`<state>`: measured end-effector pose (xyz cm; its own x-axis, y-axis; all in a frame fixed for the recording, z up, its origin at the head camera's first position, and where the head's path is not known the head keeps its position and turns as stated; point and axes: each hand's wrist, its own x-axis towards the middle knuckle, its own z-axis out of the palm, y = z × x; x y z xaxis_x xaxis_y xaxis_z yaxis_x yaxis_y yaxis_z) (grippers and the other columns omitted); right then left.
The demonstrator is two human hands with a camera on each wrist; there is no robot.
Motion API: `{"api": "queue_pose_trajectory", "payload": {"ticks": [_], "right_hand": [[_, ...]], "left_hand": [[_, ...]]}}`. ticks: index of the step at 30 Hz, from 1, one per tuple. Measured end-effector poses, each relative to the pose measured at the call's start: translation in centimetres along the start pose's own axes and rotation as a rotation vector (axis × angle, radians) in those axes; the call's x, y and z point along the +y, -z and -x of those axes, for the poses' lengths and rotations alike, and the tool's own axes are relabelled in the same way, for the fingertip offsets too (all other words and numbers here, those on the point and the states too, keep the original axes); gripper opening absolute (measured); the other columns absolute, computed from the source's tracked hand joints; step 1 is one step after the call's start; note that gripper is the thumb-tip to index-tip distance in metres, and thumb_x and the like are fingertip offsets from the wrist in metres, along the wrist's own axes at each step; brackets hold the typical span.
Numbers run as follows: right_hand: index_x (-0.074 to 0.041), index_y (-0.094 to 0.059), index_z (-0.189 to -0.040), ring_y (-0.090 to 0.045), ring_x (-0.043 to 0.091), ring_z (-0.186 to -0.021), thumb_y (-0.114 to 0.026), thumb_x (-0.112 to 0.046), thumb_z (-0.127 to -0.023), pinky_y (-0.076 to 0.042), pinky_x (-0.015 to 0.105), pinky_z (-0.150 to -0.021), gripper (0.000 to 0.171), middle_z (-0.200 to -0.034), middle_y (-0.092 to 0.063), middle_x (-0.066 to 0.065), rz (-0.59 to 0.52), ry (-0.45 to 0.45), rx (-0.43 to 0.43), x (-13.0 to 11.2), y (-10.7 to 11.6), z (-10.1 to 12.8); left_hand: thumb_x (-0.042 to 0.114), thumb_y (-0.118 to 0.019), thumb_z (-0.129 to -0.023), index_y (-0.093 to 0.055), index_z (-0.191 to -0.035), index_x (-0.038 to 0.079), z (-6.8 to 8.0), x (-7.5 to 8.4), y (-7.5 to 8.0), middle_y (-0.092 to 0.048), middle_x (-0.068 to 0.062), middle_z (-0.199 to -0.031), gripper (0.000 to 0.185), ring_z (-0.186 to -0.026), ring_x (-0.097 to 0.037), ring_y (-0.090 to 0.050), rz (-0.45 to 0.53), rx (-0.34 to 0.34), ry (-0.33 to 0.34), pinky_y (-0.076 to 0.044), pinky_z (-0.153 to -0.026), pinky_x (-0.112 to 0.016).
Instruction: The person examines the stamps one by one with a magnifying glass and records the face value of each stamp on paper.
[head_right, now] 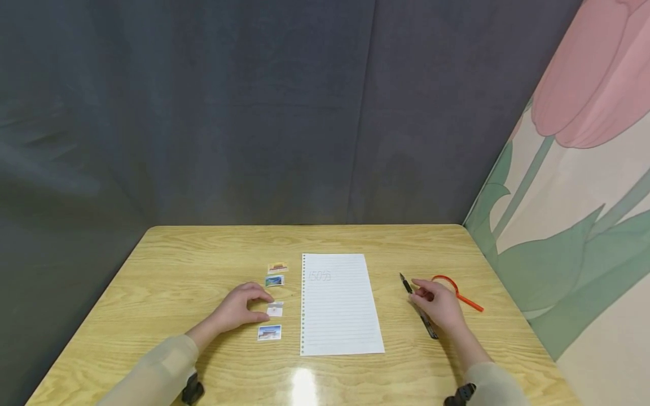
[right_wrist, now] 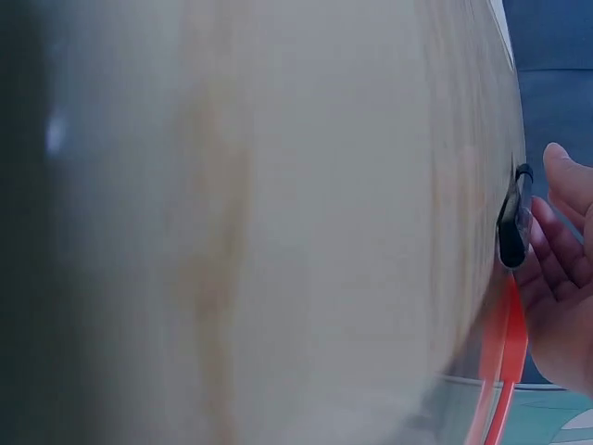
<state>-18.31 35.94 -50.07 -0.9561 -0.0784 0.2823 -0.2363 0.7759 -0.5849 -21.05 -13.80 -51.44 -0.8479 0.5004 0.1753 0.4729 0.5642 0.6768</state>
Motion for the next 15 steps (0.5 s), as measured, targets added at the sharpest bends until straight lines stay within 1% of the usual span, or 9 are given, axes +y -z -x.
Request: {"api": "queue_pose_trajectory", "payload": {"ticks": [5, 15], "right_hand": [[0.005, -0.066, -0.122, -0.058, 0.009, -0.074, -0.079, -0.014, -0.086, -0.051, 0.023, -0.064, 0.043, -0.086, -0.066, 0.002, 0.013, -0.004, 0.012, -0.08, -0.32, -0.09], [0.006, -0.064, -0.126, -0.055, 0.008, -0.071, -0.079, -0.018, -0.086, -0.049, 0.023, -0.062, 0.049, -0.084, -0.065, 0.0, 0.003, -0.043, -0.012, -0.13, -0.73, -0.02]], "left_hand": [[0.026, -0.085, -0.079, -0.075, -0.108, 0.016, -0.03, -0.06, -0.04, -0.063, 0.004, -0.109, 0.032, -0.106, -0.022, -0.058, -0.009, 0.0, -0.003, -0.048, -0.095, -0.046], [0.025, -0.085, -0.079, -0.075, -0.107, 0.016, 0.0, -0.07, -0.04, -0.063, 0.004, -0.11, 0.032, -0.107, -0.023, -0.058, -0.016, 0.001, 0.0, -0.048, -0.095, -0.046]]}}
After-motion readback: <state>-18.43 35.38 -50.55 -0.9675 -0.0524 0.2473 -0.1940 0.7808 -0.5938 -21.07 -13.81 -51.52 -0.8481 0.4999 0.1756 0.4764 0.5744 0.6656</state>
